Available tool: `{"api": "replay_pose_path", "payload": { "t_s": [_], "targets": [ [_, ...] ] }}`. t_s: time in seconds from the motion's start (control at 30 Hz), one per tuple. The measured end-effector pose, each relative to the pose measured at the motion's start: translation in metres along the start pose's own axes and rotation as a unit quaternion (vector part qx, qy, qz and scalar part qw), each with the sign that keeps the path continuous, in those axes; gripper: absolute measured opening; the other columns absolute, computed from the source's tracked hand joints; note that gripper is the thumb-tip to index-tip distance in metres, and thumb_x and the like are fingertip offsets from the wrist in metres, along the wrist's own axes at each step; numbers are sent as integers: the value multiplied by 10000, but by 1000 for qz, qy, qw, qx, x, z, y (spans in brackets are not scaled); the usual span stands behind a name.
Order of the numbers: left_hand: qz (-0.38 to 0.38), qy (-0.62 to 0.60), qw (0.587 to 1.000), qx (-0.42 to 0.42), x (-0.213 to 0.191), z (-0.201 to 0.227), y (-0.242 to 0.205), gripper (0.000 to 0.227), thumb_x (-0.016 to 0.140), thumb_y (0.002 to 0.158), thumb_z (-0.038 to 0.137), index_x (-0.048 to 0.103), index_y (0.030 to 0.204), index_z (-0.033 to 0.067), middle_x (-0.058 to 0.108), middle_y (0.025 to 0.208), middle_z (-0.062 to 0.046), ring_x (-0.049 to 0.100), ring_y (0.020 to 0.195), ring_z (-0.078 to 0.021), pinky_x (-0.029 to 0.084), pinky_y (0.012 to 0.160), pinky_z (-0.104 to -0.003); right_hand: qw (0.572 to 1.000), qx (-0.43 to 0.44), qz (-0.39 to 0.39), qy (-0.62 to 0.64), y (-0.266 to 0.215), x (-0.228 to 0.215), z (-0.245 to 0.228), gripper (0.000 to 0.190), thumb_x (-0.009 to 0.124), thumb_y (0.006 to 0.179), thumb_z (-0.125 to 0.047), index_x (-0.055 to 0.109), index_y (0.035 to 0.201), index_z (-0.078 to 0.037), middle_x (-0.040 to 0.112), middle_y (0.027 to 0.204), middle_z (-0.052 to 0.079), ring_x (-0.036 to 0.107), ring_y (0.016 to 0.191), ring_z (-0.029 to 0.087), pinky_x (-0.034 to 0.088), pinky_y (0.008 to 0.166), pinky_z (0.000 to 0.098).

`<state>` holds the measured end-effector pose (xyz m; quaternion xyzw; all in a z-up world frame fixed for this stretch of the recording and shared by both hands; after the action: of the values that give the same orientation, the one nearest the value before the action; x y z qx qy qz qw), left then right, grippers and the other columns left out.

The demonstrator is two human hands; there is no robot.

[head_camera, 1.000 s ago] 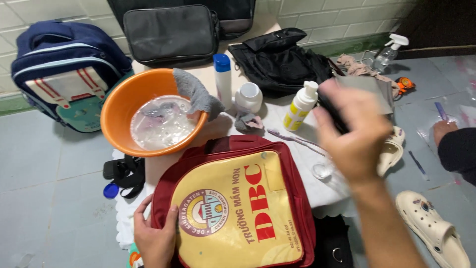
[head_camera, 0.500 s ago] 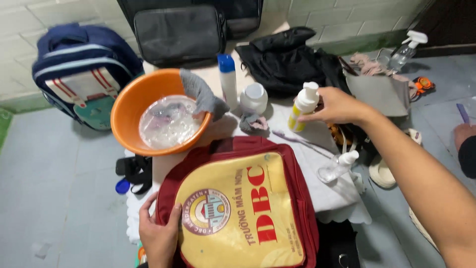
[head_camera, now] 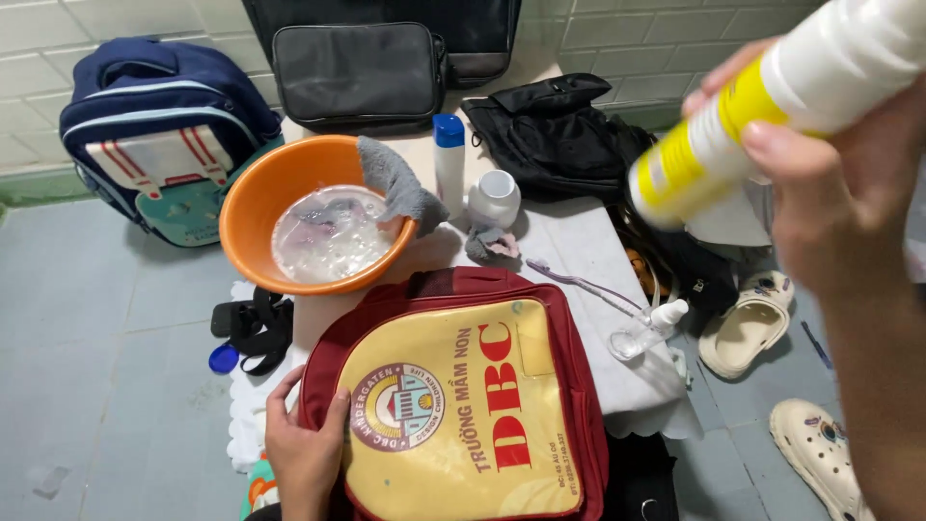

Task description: The person cleans the front of a red and yellow bag by spraying it with liquid from a bottle, wiping it with a cloth, and scrubbing it with a brush.

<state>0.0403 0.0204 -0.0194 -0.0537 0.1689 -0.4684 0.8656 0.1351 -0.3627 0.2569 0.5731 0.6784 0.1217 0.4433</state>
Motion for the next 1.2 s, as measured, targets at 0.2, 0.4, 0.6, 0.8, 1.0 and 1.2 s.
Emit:
{"api": "replay_pose_path", "payload": {
  "t_s": [0.2,0.4,0.6,0.8,1.0,1.2],
  "targets": [
    [-10,-2,999,33,0,-1,1,611,727,843,22,486,1403,52,763,1115,-246,787,876,-276,636,658,-338,982,65,-25,177,-52,90,-10,1070,569,763,9,100,1657,-347,500,1402,174,651,842,236,689,635,356],
    [-8,-3,999,49,-3,-1,-2,603,732,839,63,506,1397,95,806,1021,-145,781,831,-215,598,696,-303,975,121,-186,28,-103,154,12,938,698,697,-12,343,1551,-163,698,1218,75,718,850,184,596,731,284],
    [-9,9,998,57,-5,6,-4,590,739,829,67,516,1374,94,806,978,-155,793,768,-222,621,633,-322,920,124,-370,-49,-114,174,37,813,724,682,-61,469,1428,-257,779,889,32,717,627,188,619,548,313],
    [-7,18,998,64,-5,2,-3,598,742,824,97,517,1378,106,811,929,-132,785,744,-211,611,642,-322,902,96,-405,-113,-108,188,34,698,731,666,-49,527,1315,-208,733,1244,21,763,840,244,657,747,375],
    [-11,5,998,62,-6,6,-5,584,733,833,89,518,1375,93,815,945,-132,790,747,-204,616,641,-313,858,164,-464,-147,-107,203,37,801,696,677,-70,441,1410,-268,722,1073,33,706,687,210,646,604,345],
    [-18,19,998,49,-6,8,-4,588,729,839,85,503,1382,95,808,950,-160,803,739,-220,633,588,-319,850,153,-479,-158,-104,208,35,852,713,700,-60,425,1467,-297,709,1070,36,701,677,195,646,572,315]
  ]
}}
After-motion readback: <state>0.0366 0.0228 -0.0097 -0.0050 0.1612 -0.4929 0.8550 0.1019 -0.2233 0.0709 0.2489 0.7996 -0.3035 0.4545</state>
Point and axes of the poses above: each hand's wrist, its own y-axis towards the middle knuckle, its own x-axis out of the palm, z = x × y, the point moved 5 cm from there along y, towards the middle knuckle
